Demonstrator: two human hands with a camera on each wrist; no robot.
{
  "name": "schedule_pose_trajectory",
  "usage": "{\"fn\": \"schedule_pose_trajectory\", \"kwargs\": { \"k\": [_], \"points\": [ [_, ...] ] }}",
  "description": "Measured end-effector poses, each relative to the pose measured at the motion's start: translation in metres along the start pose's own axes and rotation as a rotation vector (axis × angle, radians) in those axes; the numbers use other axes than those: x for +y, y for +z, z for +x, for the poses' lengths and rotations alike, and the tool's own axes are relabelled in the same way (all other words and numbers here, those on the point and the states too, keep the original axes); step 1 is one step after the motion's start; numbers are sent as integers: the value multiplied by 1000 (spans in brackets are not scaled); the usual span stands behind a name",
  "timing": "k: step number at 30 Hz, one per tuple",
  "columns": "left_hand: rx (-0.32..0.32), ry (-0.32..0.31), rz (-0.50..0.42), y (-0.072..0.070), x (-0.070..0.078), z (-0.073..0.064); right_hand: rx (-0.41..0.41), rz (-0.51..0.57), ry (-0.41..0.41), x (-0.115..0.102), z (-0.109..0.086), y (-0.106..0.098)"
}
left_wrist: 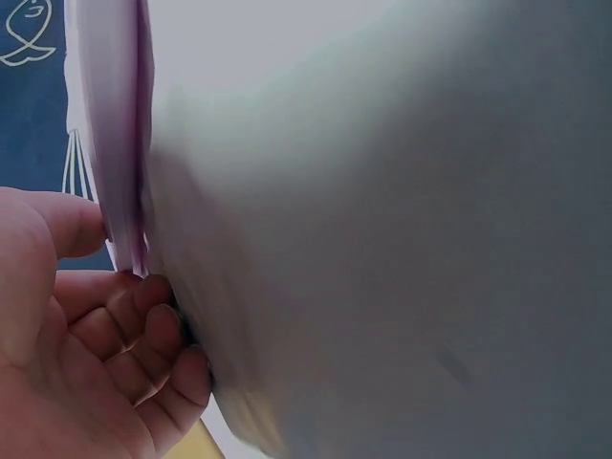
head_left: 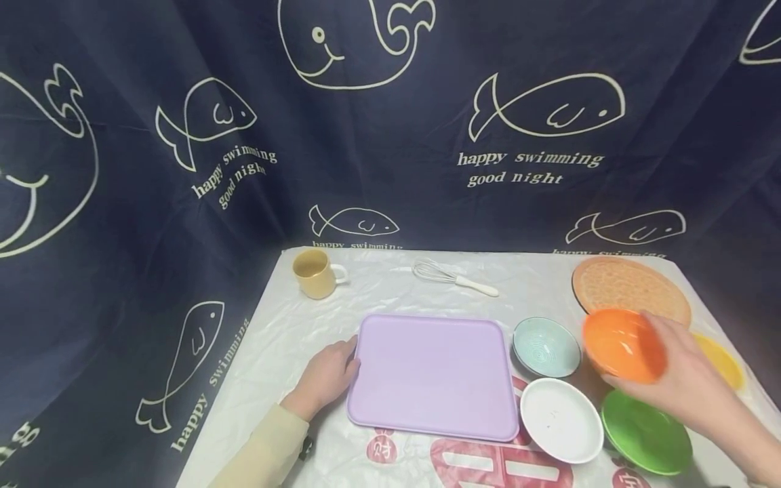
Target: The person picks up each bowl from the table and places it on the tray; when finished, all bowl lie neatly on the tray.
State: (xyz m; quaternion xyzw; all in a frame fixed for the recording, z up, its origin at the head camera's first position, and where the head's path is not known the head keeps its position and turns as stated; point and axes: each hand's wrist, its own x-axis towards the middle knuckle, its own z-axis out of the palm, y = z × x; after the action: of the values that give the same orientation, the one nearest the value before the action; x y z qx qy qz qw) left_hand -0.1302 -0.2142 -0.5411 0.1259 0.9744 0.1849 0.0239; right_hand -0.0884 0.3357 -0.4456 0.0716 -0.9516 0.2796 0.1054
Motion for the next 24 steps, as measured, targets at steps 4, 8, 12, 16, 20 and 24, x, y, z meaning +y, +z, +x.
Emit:
{"fn": "schedule_pose_trajectory", "kwargs": {
  "k": [4, 8, 12, 16, 20, 24],
  "points": [
    [-8, -4, -12, -3, 0, 1, -52, -6, -85, -42, 27, 17],
    [-21, -12, -8, -5, 0, 1, -106, 23, -173, -83, 52, 47],
    [-30, -19, -5, -5, -1, 0, -155, 85, -254, -112, 71, 87],
    [-32, -16, -11, -6, -2, -1, -232, 122, -274, -138, 87, 129],
    [-31, -16, -12, -5, -3, -1, -306, 111, -272, -160, 97, 167],
    [-31, -5, -15, -4, -3, 0, -379, 107, -271, -178, 98, 196]
  ]
}}
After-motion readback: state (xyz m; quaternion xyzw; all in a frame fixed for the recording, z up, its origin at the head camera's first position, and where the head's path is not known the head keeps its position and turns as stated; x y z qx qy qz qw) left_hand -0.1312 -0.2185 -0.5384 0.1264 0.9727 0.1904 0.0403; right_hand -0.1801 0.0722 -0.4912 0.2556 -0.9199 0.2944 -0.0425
